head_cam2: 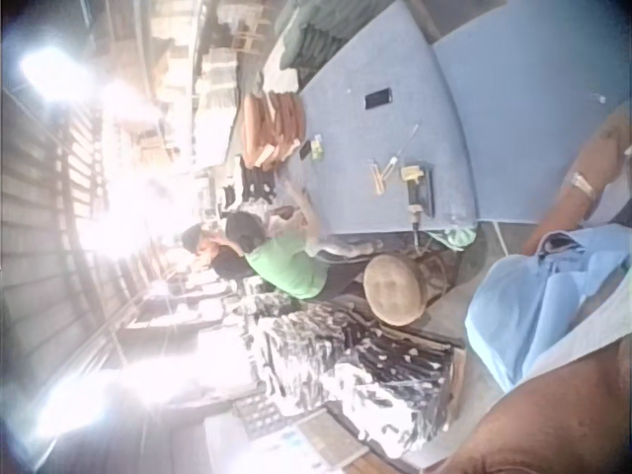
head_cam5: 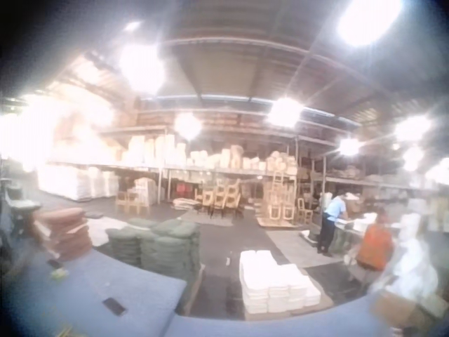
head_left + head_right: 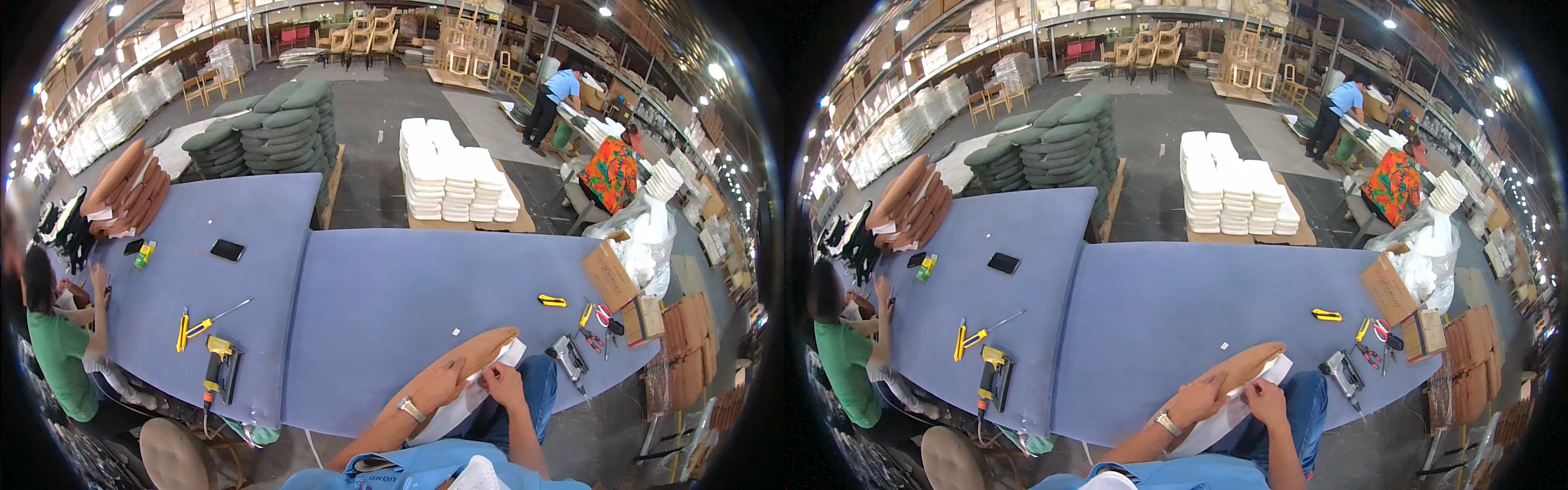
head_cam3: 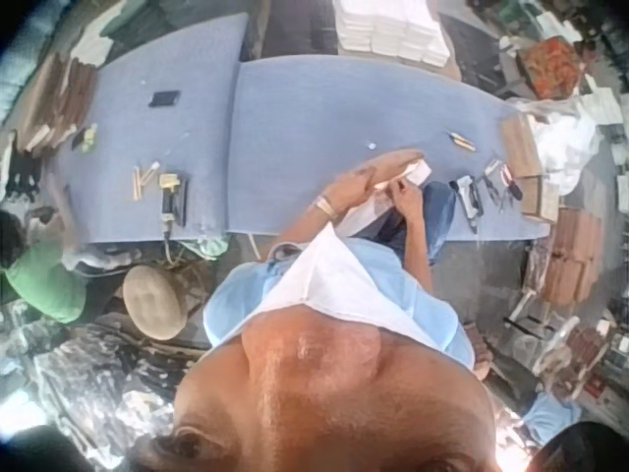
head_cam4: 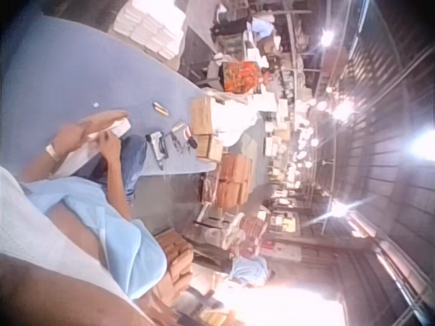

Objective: The person staples fabric onto a curved wooden furniture part using a pneumatic staple gun, then trims excess fabric with a utility knife. The person repeatedly repositions the part and continues stapling along the edges.

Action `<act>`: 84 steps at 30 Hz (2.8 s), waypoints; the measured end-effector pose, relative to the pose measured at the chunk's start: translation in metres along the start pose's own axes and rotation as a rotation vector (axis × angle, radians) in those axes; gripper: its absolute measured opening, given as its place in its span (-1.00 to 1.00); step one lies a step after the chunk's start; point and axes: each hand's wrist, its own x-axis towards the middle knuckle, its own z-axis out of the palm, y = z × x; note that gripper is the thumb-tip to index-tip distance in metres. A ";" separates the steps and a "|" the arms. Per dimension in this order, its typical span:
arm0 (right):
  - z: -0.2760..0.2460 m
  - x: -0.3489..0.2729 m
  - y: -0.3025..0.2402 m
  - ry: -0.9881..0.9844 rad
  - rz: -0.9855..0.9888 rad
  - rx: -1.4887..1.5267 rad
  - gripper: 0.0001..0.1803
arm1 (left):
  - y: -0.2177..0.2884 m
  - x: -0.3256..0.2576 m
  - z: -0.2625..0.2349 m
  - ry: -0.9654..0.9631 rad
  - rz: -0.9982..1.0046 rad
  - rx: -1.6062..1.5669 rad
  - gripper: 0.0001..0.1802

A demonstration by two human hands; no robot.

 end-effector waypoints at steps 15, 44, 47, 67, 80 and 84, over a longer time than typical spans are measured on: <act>0.023 0.053 0.020 0.294 0.259 0.236 -0.48 | 0.016 0.015 0.013 -0.020 0.082 0.174 -0.23; 0.007 0.049 0.040 -0.011 -0.031 0.300 -0.48 | 0.018 0.016 -0.010 -0.325 -0.023 -0.418 -0.17; 0.009 0.043 0.045 0.027 -0.065 0.341 -0.51 | -0.031 0.063 0.012 -0.241 -0.060 -0.570 -0.19; 0.022 0.040 0.053 0.008 -0.085 0.749 -0.63 | 0.012 0.093 0.053 -0.227 -0.120 -0.790 -0.22; 0.018 0.049 0.070 -0.088 -0.057 0.726 -0.51 | 0.032 0.066 0.065 -0.189 -0.164 -0.373 -0.05; 0.013 0.044 0.062 -0.057 -0.070 0.680 -0.48 | 0.036 0.067 0.087 -0.061 -0.181 -0.299 -0.10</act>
